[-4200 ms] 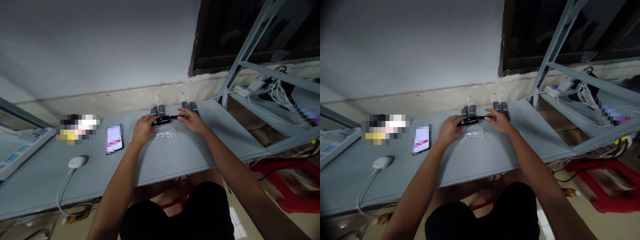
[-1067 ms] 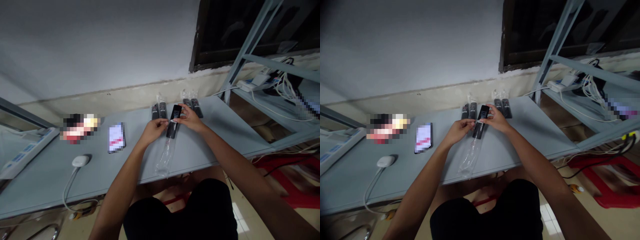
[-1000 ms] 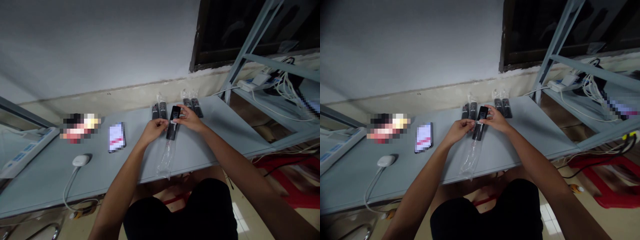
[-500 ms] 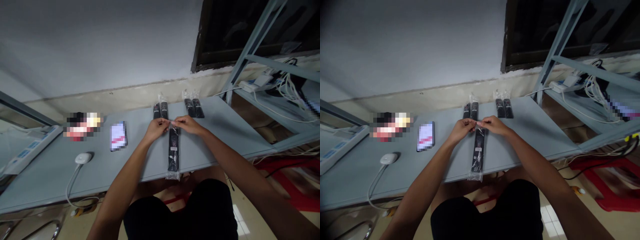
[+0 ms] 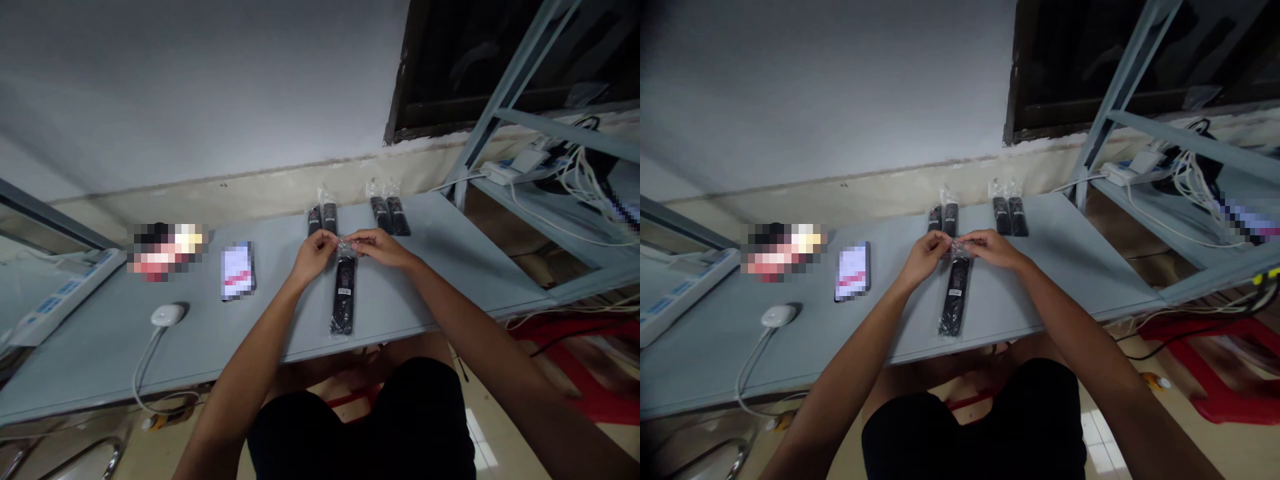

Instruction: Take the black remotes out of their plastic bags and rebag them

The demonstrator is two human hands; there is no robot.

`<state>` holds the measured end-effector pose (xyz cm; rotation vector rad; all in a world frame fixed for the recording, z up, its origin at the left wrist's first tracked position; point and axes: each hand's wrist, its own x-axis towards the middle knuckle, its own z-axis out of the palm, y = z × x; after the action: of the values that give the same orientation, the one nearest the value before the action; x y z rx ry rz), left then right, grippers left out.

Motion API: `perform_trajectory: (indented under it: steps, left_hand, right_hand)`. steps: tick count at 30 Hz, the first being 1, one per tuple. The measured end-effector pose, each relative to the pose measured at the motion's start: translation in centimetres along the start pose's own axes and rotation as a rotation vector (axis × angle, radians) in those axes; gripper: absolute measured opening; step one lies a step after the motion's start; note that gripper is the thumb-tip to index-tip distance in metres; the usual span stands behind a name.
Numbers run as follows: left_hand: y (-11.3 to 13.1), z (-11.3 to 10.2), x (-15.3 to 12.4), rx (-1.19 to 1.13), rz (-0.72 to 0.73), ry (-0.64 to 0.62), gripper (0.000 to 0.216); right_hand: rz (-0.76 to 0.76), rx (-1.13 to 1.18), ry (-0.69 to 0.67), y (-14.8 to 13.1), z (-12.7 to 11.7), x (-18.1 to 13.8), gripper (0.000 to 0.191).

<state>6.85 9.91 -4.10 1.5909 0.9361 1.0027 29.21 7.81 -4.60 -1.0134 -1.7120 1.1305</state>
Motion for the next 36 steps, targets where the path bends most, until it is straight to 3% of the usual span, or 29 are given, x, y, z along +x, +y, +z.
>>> perform_trajectory:
  steps: [6, 11, 15, 20, 24, 26, 31, 36]
  left_hand:
    - [-0.5, 0.1, 0.1, -0.059, -0.057, -0.012, 0.023]
    - [-0.7, 0.0, 0.3, -0.069, -0.008, 0.017, 0.037]
    - [0.2, 0.1, 0.1, -0.171, -0.036, 0.035, 0.051]
    - [1.0, -0.2, -0.5, -0.170, -0.238, -0.112, 0.052]
    - [1.2, -0.5, -0.6, -0.165, -0.270, -0.151, 0.041]
    - [1.4, -0.5, -0.7, -0.193, -0.265, -0.129, 0.037]
    - [2.0, -0.6, -0.7, -0.236, -0.271, -0.076, 0.045]
    - [2.1, -0.6, -0.7, -0.245, -0.324, -0.093, 0.055]
  right_hand:
    - [-0.005, 0.042, 0.105, 0.7, 0.3, 0.5, 0.060]
    - [0.102, 0.066, 0.074, 0.9, 0.5, 0.6, 0.045]
    - [0.200, 0.193, 0.042, 0.4, 0.3, 0.4, 0.046]
    - [0.265, 0.344, 0.119, -0.4, 0.2, 0.3, 0.052]
    - [0.302, 0.404, 0.170, -0.6, 0.3, 0.4, 0.048]
    - [0.343, 0.448, 0.141, -0.6, 0.3, 0.3, 0.043]
    - [0.438, 0.474, -0.075, -0.8, 0.5, -0.1, 0.030]
    - [0.449, 0.487, -0.067, -1.0, 0.6, -0.1, 0.029]
